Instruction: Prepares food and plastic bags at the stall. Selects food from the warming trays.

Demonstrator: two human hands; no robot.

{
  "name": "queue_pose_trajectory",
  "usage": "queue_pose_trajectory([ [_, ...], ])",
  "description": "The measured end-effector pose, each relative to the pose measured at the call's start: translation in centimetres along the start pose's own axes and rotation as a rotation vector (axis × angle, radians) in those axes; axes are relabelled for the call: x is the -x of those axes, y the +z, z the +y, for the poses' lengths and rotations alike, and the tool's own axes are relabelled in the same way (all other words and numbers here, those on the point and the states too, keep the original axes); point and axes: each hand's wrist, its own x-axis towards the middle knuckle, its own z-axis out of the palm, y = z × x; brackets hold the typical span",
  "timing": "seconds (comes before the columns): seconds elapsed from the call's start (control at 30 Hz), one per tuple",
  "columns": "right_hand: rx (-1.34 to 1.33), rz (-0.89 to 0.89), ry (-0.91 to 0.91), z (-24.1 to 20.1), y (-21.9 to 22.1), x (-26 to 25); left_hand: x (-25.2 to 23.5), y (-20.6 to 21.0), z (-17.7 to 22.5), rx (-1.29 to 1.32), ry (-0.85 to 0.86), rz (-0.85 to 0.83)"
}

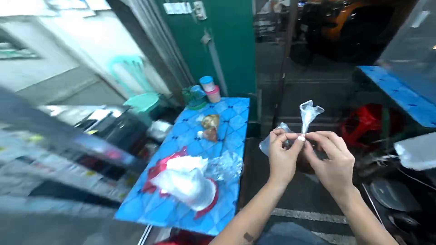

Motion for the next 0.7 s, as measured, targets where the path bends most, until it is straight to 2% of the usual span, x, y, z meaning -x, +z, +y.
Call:
queue_pose_trajectory([
  [0.07, -0.095, -0.065, 0.042, 0.1, 1.4, -0.1, -0.2, -1.6, -1.0, -0.102, 0.063, 0.058],
  [0.13, -0.232, -0.223, 0.172, 0.0, 2.4, -0.5, -0.5, -3.6, -1.5, -0.157, 0.068, 0.060],
  [0.2, -0.406, -0.397, 0.319, 0.1, 3.4, -1.2, -0.7, -5.6, -1.2, -0.101, -0.061, -0.014],
  [0.27, -0.492, -0.480, 0.356, -0.1, 4.5, -1.5, -0.7, -7.5, -1.0, -0.016, -0.204, -0.060],
  [0.33, -0.459, -0.480, 0.278, -0.7, 5.8, -1.5, -0.4, -8.5, -1.2, -0.039, -0.212, 0.020],
  [0.43, -0.444, -0.498, 0.202, -1.9, 7.7, -1.6, 0.3, -9.3, -2.4, -0.309, 0.024, 0.263],
  [0.57, -0.474, -0.517, 0.167, -3.0, 10.5, -1.8, 0.5, -10.9, -4.2, -0.555, 0.305, 0.445],
  [0.63, -0.428, -0.469, 0.042, -3.7, 12.0, -1.7, 0.3, -11.7, -5.1, -0.530, 0.273, 0.510],
  [0.7, -0.395, -0.426, -0.086, -4.5, 13.3, -1.8, 0.1, -12.6, -5.8, -0.416, 0.161, 0.515],
])
